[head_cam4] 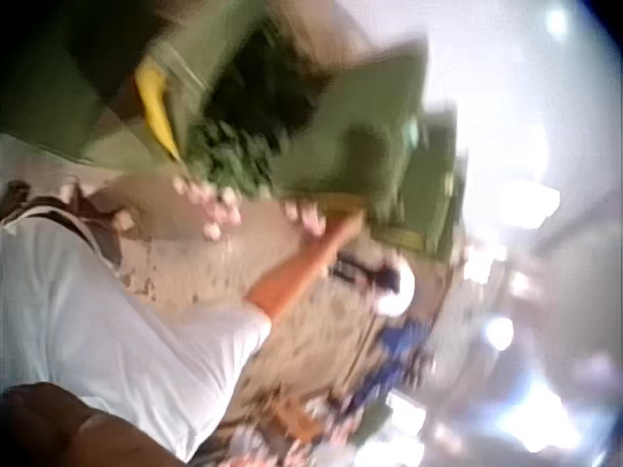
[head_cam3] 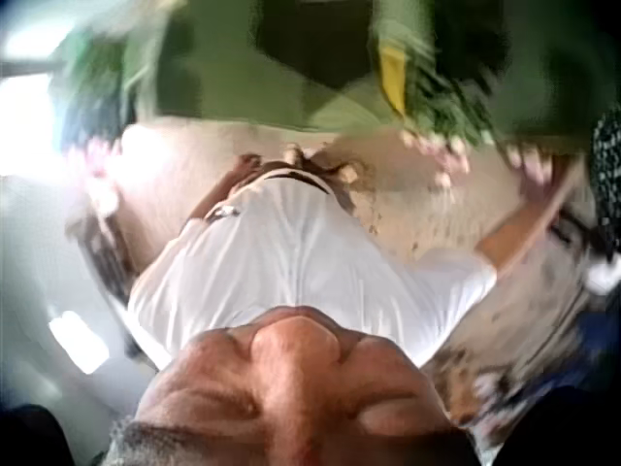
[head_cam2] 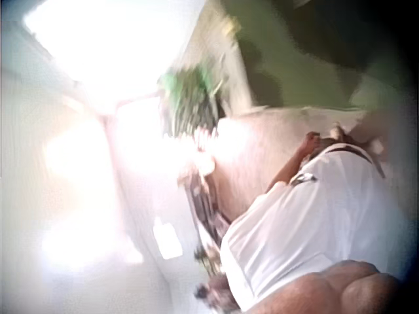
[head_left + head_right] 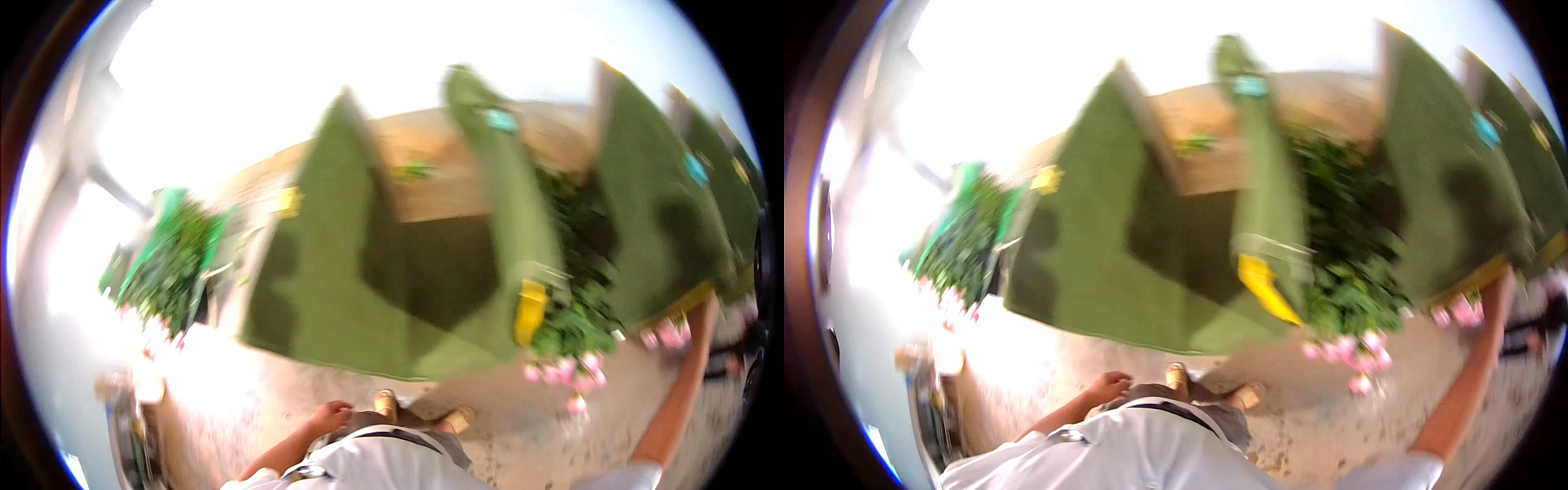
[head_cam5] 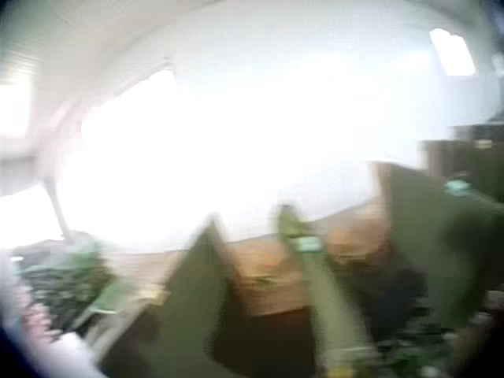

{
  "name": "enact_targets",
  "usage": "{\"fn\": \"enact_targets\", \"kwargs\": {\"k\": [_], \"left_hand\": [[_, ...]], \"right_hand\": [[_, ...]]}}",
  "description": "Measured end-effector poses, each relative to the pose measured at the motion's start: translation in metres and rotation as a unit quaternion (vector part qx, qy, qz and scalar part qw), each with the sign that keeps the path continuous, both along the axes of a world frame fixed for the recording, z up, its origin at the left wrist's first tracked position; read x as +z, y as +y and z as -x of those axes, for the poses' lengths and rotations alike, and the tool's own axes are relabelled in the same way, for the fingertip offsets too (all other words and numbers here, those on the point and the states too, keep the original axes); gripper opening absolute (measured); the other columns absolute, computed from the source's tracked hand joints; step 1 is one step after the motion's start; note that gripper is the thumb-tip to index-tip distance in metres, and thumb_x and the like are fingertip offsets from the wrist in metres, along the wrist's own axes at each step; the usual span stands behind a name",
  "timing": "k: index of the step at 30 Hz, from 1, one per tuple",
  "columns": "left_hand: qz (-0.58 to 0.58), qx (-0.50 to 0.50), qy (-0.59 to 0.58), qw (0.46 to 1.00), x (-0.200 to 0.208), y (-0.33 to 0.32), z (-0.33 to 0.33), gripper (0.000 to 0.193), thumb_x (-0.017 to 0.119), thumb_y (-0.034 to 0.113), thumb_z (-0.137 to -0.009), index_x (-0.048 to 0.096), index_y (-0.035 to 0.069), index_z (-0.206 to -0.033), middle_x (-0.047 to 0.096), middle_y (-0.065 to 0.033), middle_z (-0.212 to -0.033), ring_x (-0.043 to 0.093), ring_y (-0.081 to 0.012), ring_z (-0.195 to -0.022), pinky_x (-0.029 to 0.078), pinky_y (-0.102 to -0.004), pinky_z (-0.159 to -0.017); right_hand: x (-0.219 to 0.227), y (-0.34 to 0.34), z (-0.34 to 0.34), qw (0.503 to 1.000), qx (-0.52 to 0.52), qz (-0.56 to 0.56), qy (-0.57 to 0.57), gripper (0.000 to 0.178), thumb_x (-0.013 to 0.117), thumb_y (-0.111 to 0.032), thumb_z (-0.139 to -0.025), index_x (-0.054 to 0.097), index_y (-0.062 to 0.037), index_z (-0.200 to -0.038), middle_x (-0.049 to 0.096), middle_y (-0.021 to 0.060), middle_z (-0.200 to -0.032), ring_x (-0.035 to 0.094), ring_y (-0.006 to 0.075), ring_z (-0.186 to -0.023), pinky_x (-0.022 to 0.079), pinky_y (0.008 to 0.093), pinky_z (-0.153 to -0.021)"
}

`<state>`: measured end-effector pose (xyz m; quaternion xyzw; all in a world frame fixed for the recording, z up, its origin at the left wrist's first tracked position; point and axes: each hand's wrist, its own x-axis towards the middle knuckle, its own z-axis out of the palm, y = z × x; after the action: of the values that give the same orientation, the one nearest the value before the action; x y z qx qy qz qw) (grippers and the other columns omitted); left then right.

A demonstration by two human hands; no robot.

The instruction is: The person picks up bunches of pink roses from a table, removes leaves from the stems, and places the prepared roses into green fabric sleeves. The person repeats this process for multiple bunches.

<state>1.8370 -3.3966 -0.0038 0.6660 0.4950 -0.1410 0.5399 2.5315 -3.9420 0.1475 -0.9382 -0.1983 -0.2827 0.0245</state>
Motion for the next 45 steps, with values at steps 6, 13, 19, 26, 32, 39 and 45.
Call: {"fn": "enact_targets", "kwargs": {"k": [6, 13, 19, 26, 32, 39, 45], "left_hand": [[-0.023, 0.020, -0.009, 0.999, 0.021, 0.028, 0.029, 0.038, 0.061, 0.026, -0.085, 0.059, 0.004, -0.115, 0.068, -0.0094, -0.089, 0.062, -0.0169, -0.071, 0.051, -0.0305, -0.068], [-0.161, 0.094, 0.071, 0.980, -0.016, 0.156, 0.144, 0.032, 0.062, 0.030, -0.079, 0.068, 0.008, -0.101, 0.068, -0.0172, -0.090, 0.066, -0.0309, -0.086, 0.051, -0.0383, -0.077], [-0.312, 0.070, -0.016, 0.947, -0.015, 0.323, 0.212, 0.031, 0.057, 0.029, -0.079, 0.067, 0.007, -0.099, 0.067, -0.0170, -0.088, 0.064, -0.0338, -0.085, 0.051, -0.0397, -0.076], [-0.399, 0.170, -0.117, 0.893, 0.042, 0.476, 0.294, 0.024, 0.057, 0.024, -0.077, 0.065, 0.004, -0.090, 0.064, -0.0177, -0.089, 0.061, -0.0354, -0.086, 0.049, -0.0427, -0.078], [-0.596, 0.188, -0.124, 0.770, 0.118, 0.569, 0.339, 0.029, 0.065, 0.016, -0.073, 0.063, 0.004, -0.099, 0.059, -0.0175, -0.101, 0.055, -0.0362, -0.097, 0.046, -0.0419, -0.085], [-0.689, 0.180, 0.050, 0.701, 0.173, 0.675, 0.395, 0.050, 0.071, 0.022, -0.072, 0.056, 0.008, -0.118, 0.050, -0.0210, -0.121, 0.048, -0.0377, -0.112, 0.041, -0.0445, -0.094], [-0.568, 0.257, 0.193, 0.758, 0.175, 0.764, 0.424, 0.079, 0.075, 0.041, -0.067, 0.043, 0.013, -0.134, 0.050, -0.0215, -0.122, 0.050, -0.0388, -0.112, 0.041, -0.0449, -0.093]], "right_hand": [[-0.174, 0.015, 0.111, 0.981, 0.012, -0.193, 0.013, 0.024, 0.055, -0.017, -0.085, 0.063, -0.0035, -0.104, 0.062, 0.0097, -0.084, 0.057, 0.0216, -0.071, 0.046, 0.0354, -0.065], [-0.421, 0.153, 0.485, 0.799, -0.017, -0.184, 0.572, 0.029, 0.052, -0.024, -0.086, 0.064, -0.0055, -0.105, 0.060, 0.0104, -0.086, 0.054, 0.0209, -0.073, 0.044, 0.0364, -0.068], [-0.463, 0.307, 0.605, 0.687, 0.109, -0.113, 0.710, 0.033, 0.052, -0.030, -0.086, 0.065, -0.0078, -0.107, 0.060, 0.0114, -0.088, 0.052, 0.0209, -0.074, 0.043, 0.0389, -0.071], [-0.272, 0.614, 0.628, 0.750, 0.384, 0.075, 0.533, 0.026, 0.052, -0.010, -0.092, 0.057, -0.0027, -0.117, 0.066, 0.0076, -0.091, 0.061, 0.0145, -0.073, 0.050, 0.0298, -0.062], [-0.120, 0.871, 0.730, 0.537, 0.376, -0.079, 0.751, 0.027, 0.051, -0.014, -0.095, 0.055, 0.0031, -0.114, 0.065, 0.0085, -0.085, 0.062, 0.0122, -0.071, 0.051, 0.0245, -0.062], [-0.073, 1.079, 0.836, 0.334, 0.477, -0.075, 0.809, 0.034, 0.054, -0.024, -0.095, 0.055, 0.0018, -0.116, 0.065, 0.0106, -0.093, 0.062, 0.0124, -0.075, 0.052, 0.0248, -0.065], [-0.088, 1.238, 0.899, 0.257, 0.440, -0.174, 0.843, 0.048, 0.061, -0.029, -0.091, 0.049, 0.0046, -0.123, 0.062, 0.0117, -0.103, 0.063, 0.0159, -0.084, 0.053, 0.0272, -0.069]]}}
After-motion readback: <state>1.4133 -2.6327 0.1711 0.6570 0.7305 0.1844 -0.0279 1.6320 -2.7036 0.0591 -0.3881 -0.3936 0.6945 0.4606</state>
